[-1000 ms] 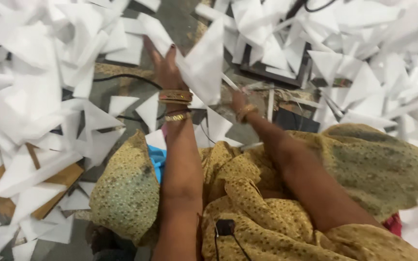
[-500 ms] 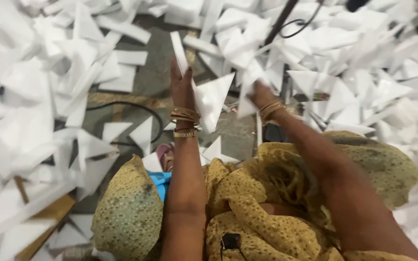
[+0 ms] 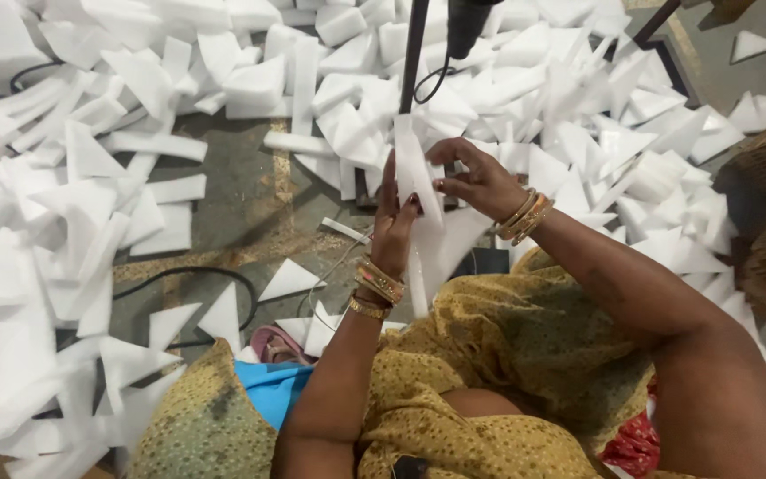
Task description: The person sits on the floor surrounded by white foam pieces and uses a vertical cutting machine to slice rectangular foam blocks into smaller triangular shapes. The person repeatedly picks up foam blocks, positions them under the cutting blade, and pushes them through to create the cut, then discards the pieces onto the floor.
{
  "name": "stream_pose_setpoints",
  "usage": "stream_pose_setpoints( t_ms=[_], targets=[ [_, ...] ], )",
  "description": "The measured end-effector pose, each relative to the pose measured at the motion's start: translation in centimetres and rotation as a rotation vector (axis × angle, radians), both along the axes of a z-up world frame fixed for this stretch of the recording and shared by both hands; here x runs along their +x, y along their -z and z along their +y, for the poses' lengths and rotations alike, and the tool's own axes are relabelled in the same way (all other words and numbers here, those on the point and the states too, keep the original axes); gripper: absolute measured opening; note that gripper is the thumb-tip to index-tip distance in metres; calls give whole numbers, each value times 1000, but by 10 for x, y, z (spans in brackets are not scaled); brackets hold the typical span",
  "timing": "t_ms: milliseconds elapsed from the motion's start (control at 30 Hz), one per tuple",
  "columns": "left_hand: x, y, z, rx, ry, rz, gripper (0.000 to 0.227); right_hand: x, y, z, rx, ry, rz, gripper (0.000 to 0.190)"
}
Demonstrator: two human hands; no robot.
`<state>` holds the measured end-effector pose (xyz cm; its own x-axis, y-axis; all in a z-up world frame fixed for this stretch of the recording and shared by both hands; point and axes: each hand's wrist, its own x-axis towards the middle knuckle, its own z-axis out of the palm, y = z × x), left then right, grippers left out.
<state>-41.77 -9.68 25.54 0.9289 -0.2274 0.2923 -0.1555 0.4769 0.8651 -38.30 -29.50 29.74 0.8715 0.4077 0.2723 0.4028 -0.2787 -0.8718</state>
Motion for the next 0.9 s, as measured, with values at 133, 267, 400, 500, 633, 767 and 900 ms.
stream_pose_setpoints(
  t_ms=[133,267,400,500,633,767,900],
  targets=[
    [-4,7,-7,80,13,-64,65,-6,-4,-11,-47,107,284,61],
    [-3,8,-5,112,-8,14,63,-9,-4,-18,1,165,353,43],
    [5,4,-4,108,-106,15,59,-9,-14,-34,-69,364,266,38],
    [4,7,-9,199,-135,-70,53,-12,-19,-35,-224,428,305,48],
    [2,14,-19,236,-100,-19,52,-19,-23,-24,-133,347,345,54],
    [3,18,-26,175,-80,19,54,-24,-30,-21,-107,327,379,53],
    [5,16,-28,200,-70,-8,52,-25,-32,-22,-33,318,400,52]
  ],
)
